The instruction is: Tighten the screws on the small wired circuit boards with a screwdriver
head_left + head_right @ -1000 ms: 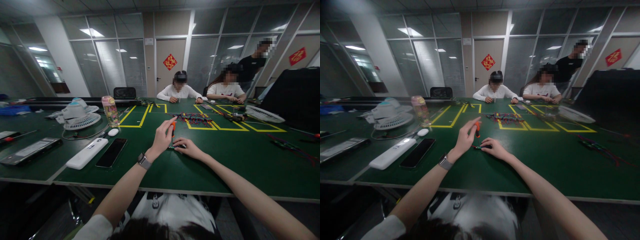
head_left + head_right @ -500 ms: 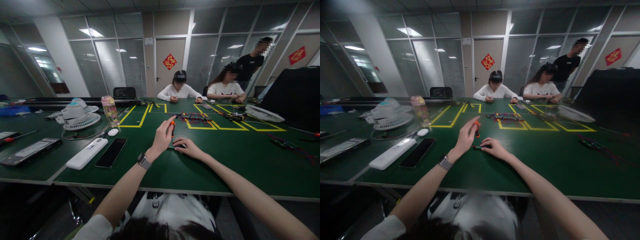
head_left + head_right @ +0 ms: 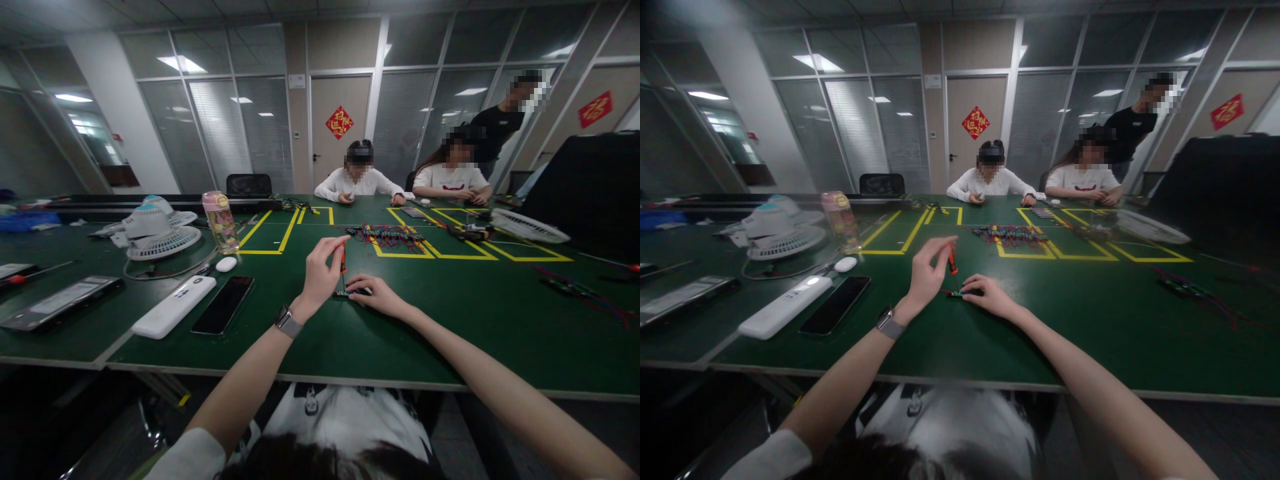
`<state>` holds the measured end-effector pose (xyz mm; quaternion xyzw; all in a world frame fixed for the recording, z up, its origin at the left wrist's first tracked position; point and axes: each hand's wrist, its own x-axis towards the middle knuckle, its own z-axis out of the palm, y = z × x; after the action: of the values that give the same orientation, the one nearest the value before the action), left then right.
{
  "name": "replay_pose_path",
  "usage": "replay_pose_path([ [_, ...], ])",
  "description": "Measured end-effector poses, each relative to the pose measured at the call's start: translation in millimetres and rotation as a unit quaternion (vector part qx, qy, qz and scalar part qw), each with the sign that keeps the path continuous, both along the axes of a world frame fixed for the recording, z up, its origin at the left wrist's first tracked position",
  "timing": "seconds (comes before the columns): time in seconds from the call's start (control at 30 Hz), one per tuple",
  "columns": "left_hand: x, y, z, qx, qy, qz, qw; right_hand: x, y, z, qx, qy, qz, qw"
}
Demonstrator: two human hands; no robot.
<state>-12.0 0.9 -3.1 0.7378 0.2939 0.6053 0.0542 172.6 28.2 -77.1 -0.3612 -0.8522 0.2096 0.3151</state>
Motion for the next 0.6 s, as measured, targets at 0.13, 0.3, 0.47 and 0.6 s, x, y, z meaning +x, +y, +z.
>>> replay_pose_path([
  [0.13, 0.4, -0.9, 1.0, -0.002, -0.01, 0.03, 0.999, -0.1, -0.7, 0.4, -0.006, 0.003, -0.001, 1.0],
  [0.3, -0.5, 0.3, -1.7, -0.035, 0.011, -0.009, 0.999, 0.0, -0.7, 0.6, -0.005, 0.007, 0.001, 1.0],
  [0.47, 0.6, 0.5, -3.4, -0.029, 0.024, -0.038, 0.999, -0.1, -0.3, 0.6, 0.0, 0.005, 0.001, 1.0],
  [0.6, 0.7, -0.7, -1.8, -0.012, 0.016, 0.009, 1.0, -0.1, -0.1, 0.4, 0.001, 0.001, 0.002, 1.0],
])
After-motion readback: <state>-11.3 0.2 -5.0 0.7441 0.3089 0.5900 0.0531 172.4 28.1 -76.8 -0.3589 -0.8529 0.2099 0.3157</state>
